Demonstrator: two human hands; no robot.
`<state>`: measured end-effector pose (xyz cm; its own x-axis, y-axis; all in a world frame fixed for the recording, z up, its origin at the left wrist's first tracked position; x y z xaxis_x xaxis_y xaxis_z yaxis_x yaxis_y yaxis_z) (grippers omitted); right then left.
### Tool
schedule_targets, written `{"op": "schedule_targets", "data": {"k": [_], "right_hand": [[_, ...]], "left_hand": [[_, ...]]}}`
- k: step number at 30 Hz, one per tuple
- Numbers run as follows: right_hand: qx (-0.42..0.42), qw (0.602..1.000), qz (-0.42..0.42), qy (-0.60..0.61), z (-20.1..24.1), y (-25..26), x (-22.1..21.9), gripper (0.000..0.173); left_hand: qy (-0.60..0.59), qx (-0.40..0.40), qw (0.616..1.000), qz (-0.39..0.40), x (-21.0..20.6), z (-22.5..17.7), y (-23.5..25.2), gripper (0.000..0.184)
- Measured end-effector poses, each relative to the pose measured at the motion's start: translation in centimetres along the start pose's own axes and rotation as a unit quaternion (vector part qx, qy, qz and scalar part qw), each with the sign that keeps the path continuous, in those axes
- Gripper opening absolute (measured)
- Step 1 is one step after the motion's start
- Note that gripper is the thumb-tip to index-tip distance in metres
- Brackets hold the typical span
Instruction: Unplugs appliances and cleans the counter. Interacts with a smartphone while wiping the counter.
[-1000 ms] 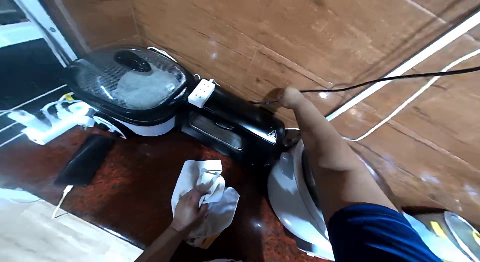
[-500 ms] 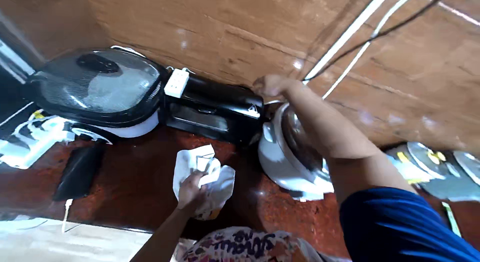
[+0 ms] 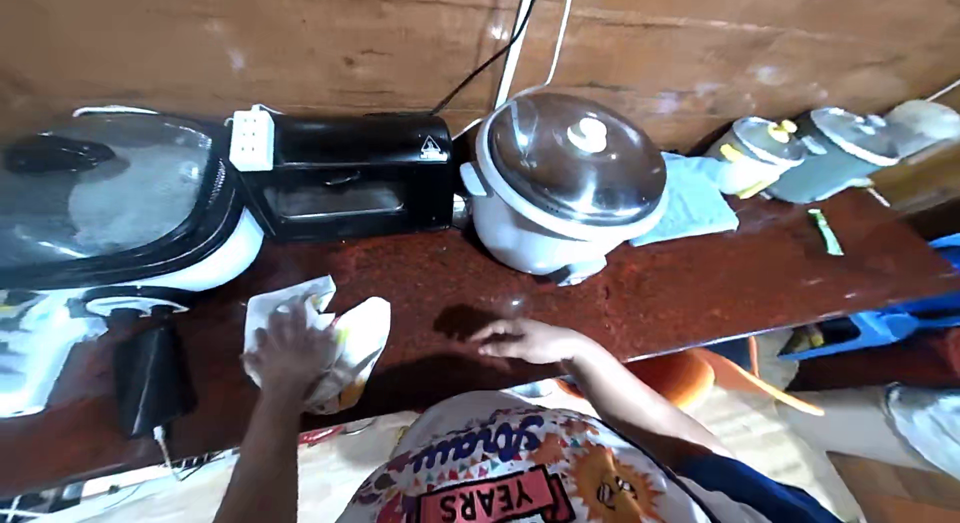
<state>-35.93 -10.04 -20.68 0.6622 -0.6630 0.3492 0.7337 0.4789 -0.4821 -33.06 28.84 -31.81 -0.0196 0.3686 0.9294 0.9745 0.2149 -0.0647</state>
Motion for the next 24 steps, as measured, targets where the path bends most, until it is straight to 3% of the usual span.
{"op": "schedule_targets", "data": {"k": [2,4,6,7,9,12,14,16,18,21,24], "right_hand": [[0.029,0.999,0.018,0.01,1.0,0.8,-2.8,0.042],[0.071,0.994,0.088,-0.009,2.0,1.4,-5.2,0.046],[0.084,0.989,0.121,-0.032,2.6,1.4,-7.7,0.049],[0.076,0.99,0.112,-0.039,2.7,1.5,-8.5,0.05],[0.044,0.996,0.056,-0.049,2.7,2.1,-9.2,0.051],[0.013,0.998,-0.015,-0.052,1.9,3.2,-9.9,0.062],[-0.014,0.999,-0.033,-0.001,1.6,4.1,-10.5,0.068],[-0.054,0.988,-0.062,0.131,0.5,5.3,-11.9,0.071],[-0.094,0.948,-0.101,0.288,0.0,6.0,-12.8,0.069],[-0.116,0.898,-0.158,0.395,-1.0,4.6,-12.9,0.055],[-0.071,0.939,-0.195,0.273,-2.6,3.3,-11.9,0.053]], "left_hand": [[0.024,-0.089,0.995,0.043,-2.5,-2.5,-1.8,0.081],[0.002,-0.216,0.975,0.058,-4.5,-4.7,-4.4,0.071],[-0.047,-0.324,0.945,0.021,-6.1,-4.3,-6.7,0.055],[-0.074,-0.34,0.937,0.006,-6.1,-3.3,-6.9,0.049],[-0.088,-0.294,0.951,-0.022,-4.5,-0.8,-5.9,0.044],[-0.044,-0.138,0.989,-0.039,-2.3,2.2,-4.0,0.045],[-0.115,-0.052,0.991,-0.038,-1.9,1.3,-3.7,0.045],[-0.257,-0.011,0.966,-0.012,-2.2,-2.4,-5.8,0.045],[-0.383,-0.09,0.918,0.045,-2.8,-7.6,-9.0,0.042],[-0.425,-0.223,0.873,0.09,-4.9,-11.9,-12.0,0.039],[-0.413,-0.236,0.869,0.134,-3.9,-12.5,-12.3,0.038]]}}
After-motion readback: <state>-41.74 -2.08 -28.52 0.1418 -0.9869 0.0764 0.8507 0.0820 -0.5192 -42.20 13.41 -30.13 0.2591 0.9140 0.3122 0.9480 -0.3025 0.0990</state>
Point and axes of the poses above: each hand's wrist, its own y-axis towards the middle knuckle, its own x-axis out of the back of the hand, z = x × y, the point moved 2 cm from there along y, towards the middle knuckle, and after that the axes turned 7 degrees about -z, right-handed, at the moved point
